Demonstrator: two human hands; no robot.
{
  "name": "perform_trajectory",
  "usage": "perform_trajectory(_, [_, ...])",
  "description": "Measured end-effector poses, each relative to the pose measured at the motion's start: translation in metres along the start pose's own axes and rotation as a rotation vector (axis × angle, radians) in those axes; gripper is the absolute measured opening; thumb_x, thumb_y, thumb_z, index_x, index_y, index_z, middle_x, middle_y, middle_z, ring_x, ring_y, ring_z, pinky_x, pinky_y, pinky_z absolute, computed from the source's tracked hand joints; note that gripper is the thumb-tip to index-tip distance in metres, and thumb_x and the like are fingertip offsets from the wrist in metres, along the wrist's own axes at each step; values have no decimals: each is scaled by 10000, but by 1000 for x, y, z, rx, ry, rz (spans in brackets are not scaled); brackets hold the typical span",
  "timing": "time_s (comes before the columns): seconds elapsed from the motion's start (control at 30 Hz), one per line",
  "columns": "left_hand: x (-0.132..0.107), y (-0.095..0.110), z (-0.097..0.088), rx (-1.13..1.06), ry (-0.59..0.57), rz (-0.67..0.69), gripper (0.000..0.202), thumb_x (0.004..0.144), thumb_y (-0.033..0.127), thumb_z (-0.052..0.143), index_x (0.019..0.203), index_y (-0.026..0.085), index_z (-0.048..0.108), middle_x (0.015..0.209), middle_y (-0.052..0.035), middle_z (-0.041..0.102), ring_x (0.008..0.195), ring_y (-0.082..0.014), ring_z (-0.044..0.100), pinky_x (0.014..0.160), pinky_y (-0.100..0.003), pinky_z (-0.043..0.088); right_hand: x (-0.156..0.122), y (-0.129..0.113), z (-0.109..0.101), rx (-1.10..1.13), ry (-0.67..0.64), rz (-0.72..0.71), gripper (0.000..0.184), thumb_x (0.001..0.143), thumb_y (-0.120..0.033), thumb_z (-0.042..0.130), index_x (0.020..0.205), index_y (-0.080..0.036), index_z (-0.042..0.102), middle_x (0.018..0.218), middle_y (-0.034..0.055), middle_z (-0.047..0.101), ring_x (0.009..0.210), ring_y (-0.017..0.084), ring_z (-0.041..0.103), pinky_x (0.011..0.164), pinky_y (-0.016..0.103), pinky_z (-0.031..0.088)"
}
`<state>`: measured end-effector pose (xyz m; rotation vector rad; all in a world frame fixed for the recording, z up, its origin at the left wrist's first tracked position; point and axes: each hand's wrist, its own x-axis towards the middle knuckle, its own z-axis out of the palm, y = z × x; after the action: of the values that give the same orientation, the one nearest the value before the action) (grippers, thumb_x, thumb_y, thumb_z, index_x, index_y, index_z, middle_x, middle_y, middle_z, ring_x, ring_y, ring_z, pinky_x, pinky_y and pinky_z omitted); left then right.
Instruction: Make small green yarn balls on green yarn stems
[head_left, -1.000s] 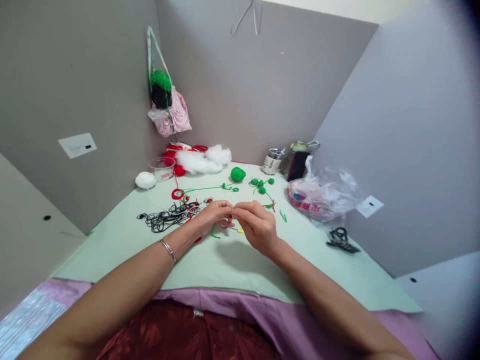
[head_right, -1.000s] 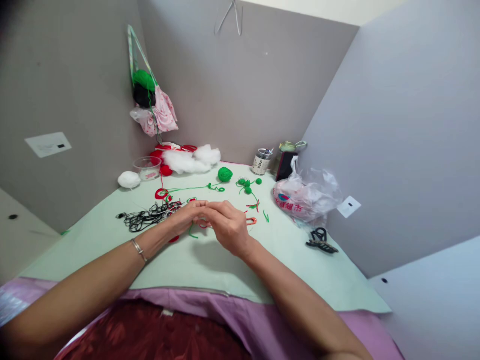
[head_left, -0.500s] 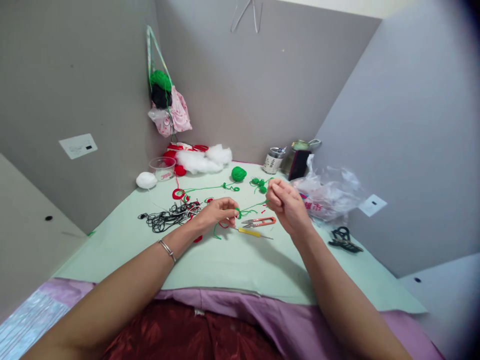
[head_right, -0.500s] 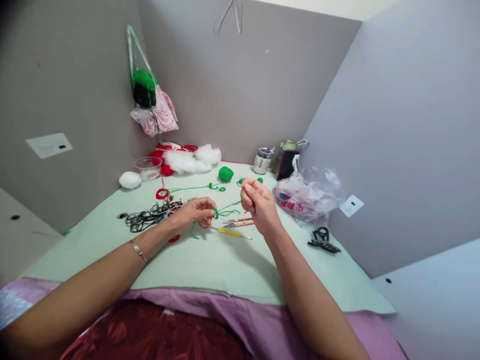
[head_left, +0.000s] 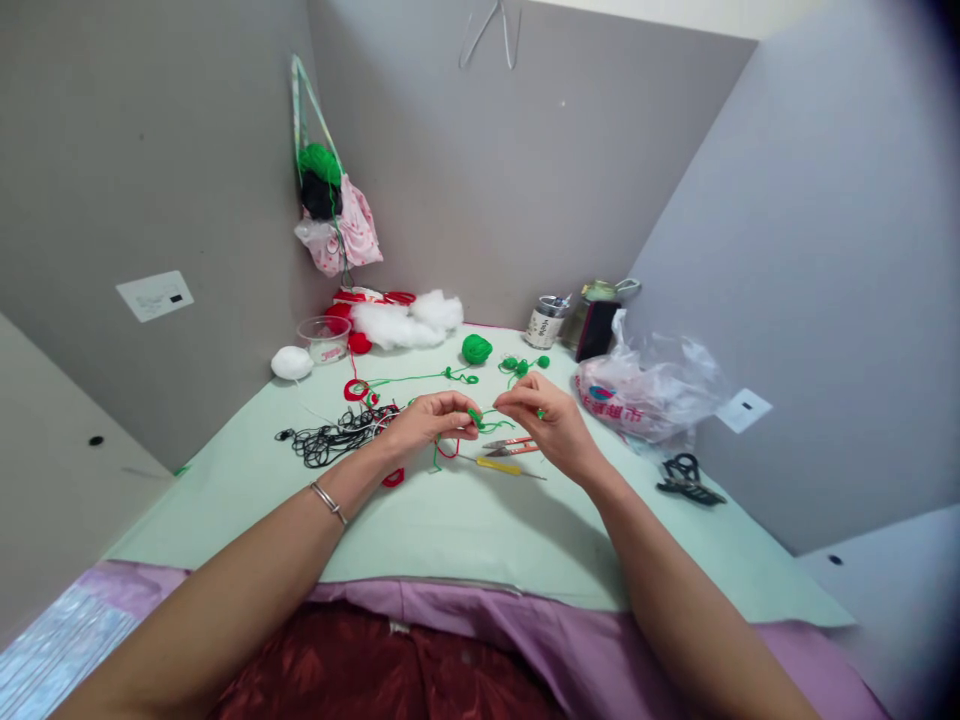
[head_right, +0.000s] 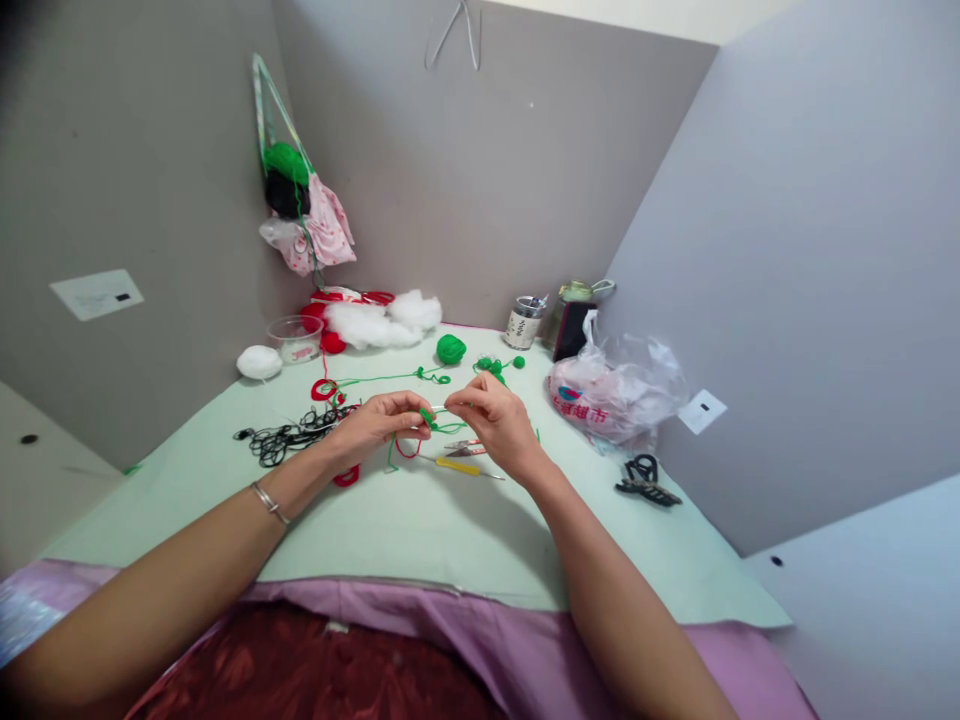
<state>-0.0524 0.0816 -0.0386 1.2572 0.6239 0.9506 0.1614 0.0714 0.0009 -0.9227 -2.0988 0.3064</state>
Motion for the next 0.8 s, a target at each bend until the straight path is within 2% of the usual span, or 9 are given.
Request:
perform_trajectory(0.23, [0, -1, -1, 14, -6, 5, 243, 763, 303, 716, 931, 136, 662, 873, -43, 662, 801, -140, 648, 883, -326, 493, -2, 4, 2, -129, -72, -46, 143, 914, -205, 564, 880, -219, 703, 814, 38, 540, 753, 154, 533, 661, 283, 406])
perform_trajectory(0.4, [0, 0, -1, 25, -13, 8, 235, 774, 290, 704, 939, 129, 658, 872, -41, 662, 796, -134, 648, 877, -321, 495, -3, 4, 1, -169, -73, -60, 152, 921, -200, 552, 891, -217, 699, 821, 40, 540, 755, 153, 535, 653, 277, 410])
perform_trajectory(0.8, [-1, -1, -1, 23, -59, -10, 233, 780, 307, 699, 934, 137, 657, 896, -39, 650, 788, -130, 636, 859, -329, 498, -3, 5, 3, -110, -95, -92, 153, 921, -200, 552, 906, -220, 703, 825, 36, 535, 763, 149, 533, 674, 277, 417])
